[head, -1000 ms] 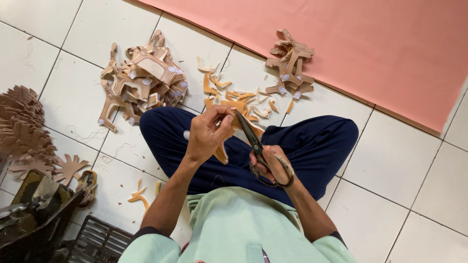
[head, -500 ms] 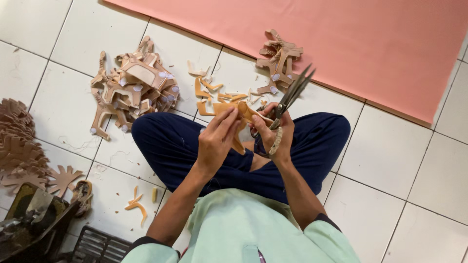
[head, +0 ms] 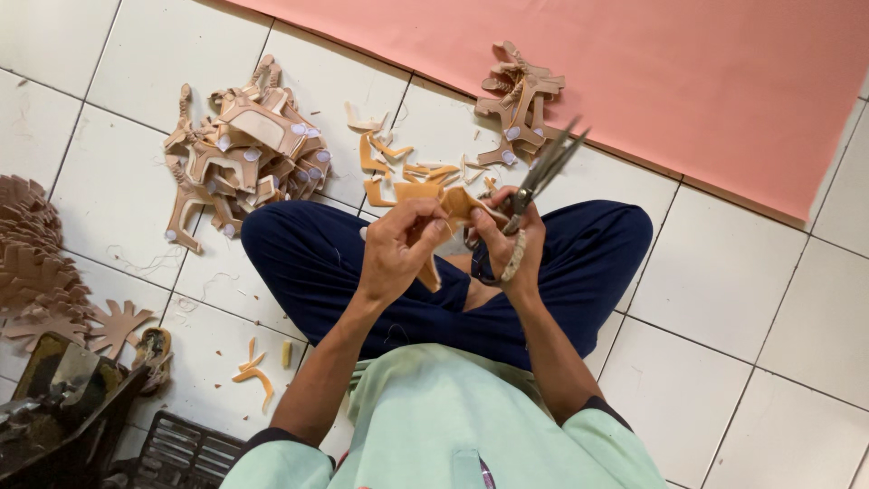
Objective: The person sits on the workshop floor and uses scissors to trim excess material from the edges of cut shoe upper components, working through pieces one at a time and placing trimmed pieces on the pile beside them.
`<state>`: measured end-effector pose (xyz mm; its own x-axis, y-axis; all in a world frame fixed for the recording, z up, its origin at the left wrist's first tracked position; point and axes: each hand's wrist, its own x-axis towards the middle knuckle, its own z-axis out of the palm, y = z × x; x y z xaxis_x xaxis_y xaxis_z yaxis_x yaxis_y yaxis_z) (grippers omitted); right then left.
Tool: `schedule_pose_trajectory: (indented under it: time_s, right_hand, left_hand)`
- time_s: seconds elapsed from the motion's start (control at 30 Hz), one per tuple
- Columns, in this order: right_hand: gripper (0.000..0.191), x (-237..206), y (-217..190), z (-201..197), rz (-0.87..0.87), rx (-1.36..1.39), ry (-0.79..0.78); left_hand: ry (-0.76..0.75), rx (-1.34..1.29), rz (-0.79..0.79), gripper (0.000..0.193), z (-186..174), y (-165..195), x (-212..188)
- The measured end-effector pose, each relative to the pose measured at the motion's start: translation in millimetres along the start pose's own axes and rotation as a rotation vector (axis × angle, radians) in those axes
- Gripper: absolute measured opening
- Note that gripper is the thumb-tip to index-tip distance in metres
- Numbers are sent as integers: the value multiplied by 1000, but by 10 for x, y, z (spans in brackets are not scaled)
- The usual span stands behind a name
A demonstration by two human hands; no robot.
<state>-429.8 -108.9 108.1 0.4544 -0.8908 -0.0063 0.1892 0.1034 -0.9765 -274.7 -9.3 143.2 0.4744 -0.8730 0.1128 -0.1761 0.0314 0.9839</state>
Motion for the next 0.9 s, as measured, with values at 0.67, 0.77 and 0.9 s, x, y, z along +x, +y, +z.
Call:
schedule_pose_trajectory:
  time_s: [0.67,0.77,0.9]
  right_hand:
    - [80,-411,106,-394,414,52,-604]
    - [82,-416,140,-416,431,75,-586]
    - [82,-447,132,-400,329,144,-532]
  left_hand:
    - [38,-165,-96,10,-229,-52,59]
    - [24,-180,-101,9,-219,-32,41]
    - [83,36,-50,8,-212,24,45]
